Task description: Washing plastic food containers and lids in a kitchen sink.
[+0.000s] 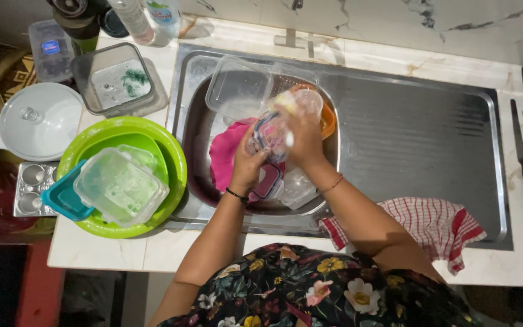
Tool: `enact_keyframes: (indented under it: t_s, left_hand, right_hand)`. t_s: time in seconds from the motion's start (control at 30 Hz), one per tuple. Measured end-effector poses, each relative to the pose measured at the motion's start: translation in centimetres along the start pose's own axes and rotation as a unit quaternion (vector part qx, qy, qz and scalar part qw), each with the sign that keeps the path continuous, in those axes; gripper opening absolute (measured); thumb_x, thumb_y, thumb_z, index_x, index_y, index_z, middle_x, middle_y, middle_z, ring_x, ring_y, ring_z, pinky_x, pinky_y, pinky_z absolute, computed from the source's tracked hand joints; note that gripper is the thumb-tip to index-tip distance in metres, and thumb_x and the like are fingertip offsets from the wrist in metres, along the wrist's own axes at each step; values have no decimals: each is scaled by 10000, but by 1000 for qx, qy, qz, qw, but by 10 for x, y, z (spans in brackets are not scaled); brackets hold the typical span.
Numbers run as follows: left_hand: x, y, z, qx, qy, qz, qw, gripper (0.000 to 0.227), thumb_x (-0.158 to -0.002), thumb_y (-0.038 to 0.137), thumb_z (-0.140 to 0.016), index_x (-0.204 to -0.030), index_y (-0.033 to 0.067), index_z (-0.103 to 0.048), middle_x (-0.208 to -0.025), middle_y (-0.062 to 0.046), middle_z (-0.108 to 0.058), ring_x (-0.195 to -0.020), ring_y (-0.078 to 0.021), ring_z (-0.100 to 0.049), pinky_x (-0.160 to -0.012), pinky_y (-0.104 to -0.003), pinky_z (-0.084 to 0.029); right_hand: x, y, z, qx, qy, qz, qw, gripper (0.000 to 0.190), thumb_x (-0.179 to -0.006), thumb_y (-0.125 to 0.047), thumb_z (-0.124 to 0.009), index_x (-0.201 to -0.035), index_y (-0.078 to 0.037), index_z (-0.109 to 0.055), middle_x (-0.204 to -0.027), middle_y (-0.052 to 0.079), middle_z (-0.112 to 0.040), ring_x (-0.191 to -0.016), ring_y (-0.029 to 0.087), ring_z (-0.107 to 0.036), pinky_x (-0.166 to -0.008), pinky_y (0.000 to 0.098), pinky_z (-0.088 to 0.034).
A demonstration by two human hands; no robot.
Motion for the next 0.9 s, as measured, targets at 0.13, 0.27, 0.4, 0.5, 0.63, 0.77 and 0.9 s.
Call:
enact_keyframes:
  t_s: [0.13, 0.27, 0.4, 0.5, 0.63, 0.77, 0.9]
  left_hand:
    - [2, -49, 36, 4, -14, 16, 1000, 645, -917, -91, -621, -1526, -21, -422, -1345, -79, -633, -1186, -183, -645, -1039, -347, -542]
    - [0, -29, 22, 8, -25, 26, 999, 673, -910, -96, -630, -1545, -11, -424, -1334, -82, -634, -1165, -191, -638, -1005, -341, -542]
    - [3, -6, 7, -11, -23, 24, 999, 749, -892, -94, -629, -1590, 33, -389, -1348, -82, -628, -1183, -190, -636, -1007, -322, -549]
    - [0, 2, 6, 30, 34, 24, 999, 752, -892, -91, -618, -1591, 38, -373, -1351, -107, -619, -1167, -210, -647, -975, -345, -573]
    - [2, 44, -10, 90, 72, 6, 993, 766, -880, -78, -609, -1590, 47, -350, -1399, -120, -595, -1195, -223, -643, -979, -360, -574]
    - [6, 49, -6, 94, 59, -14, 994, 814, -859, -64, -618, -1603, 52, -309, -1415, -134, -575, -1209, -253, -649, -998, -383, -587]
    - [4, 51, -6, 65, 59, -39, 995, 854, -859, -75, -626, -1638, 38, -295, -1457, -134, -555, -1257, -242, -629, -1030, -381, -578]
  right_hand:
    - [10, -23, -17, 111, -75, 147, 980, 447, -820, -189, -708, -1264, -223, -742, -1454, 182, -610, -1437, 408, -473, -1226, 591, -246]
    - [-6, -6, -11, 85, -105, 135, 982, 393, -883, -235, -717, -1273, -262, -749, -1390, 117, -631, -1424, 321, -506, -1233, 619, -256]
    - [-17, 18, 6, 29, 8, -5, 1000, 316, -1062, -219, -620, -1375, -224, -662, -1466, 145, -603, -1461, 395, -481, -1269, 561, -311]
    - [11, -7, -9, 151, 16, 89, 984, 409, -988, -190, -619, -1393, -215, -671, -1526, 227, -560, -1434, 448, -481, -1199, 551, -306]
    - [29, -10, -33, 104, -125, 159, 974, 402, -958, -256, -648, -1358, -233, -685, -1357, 179, -595, -1328, 422, -521, -1184, 573, -335]
    - [10, 1, -12, 107, -86, 121, 983, 419, -986, -221, -637, -1404, -246, -658, -1495, 184, -550, -1400, 445, -468, -1184, 574, -340]
    - [24, 4, -13, 113, -64, 97, 987, 500, -987, -133, -601, -1468, -260, -649, -1535, 73, -567, -1530, 390, -474, -1312, 555, -327]
Point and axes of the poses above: each hand's wrist, its own x-axis away from the middle knuckle, its own z-axis out of the back of the hand, y = z × x, the point moved 6 cm from there along -x, towards the middle knuckle
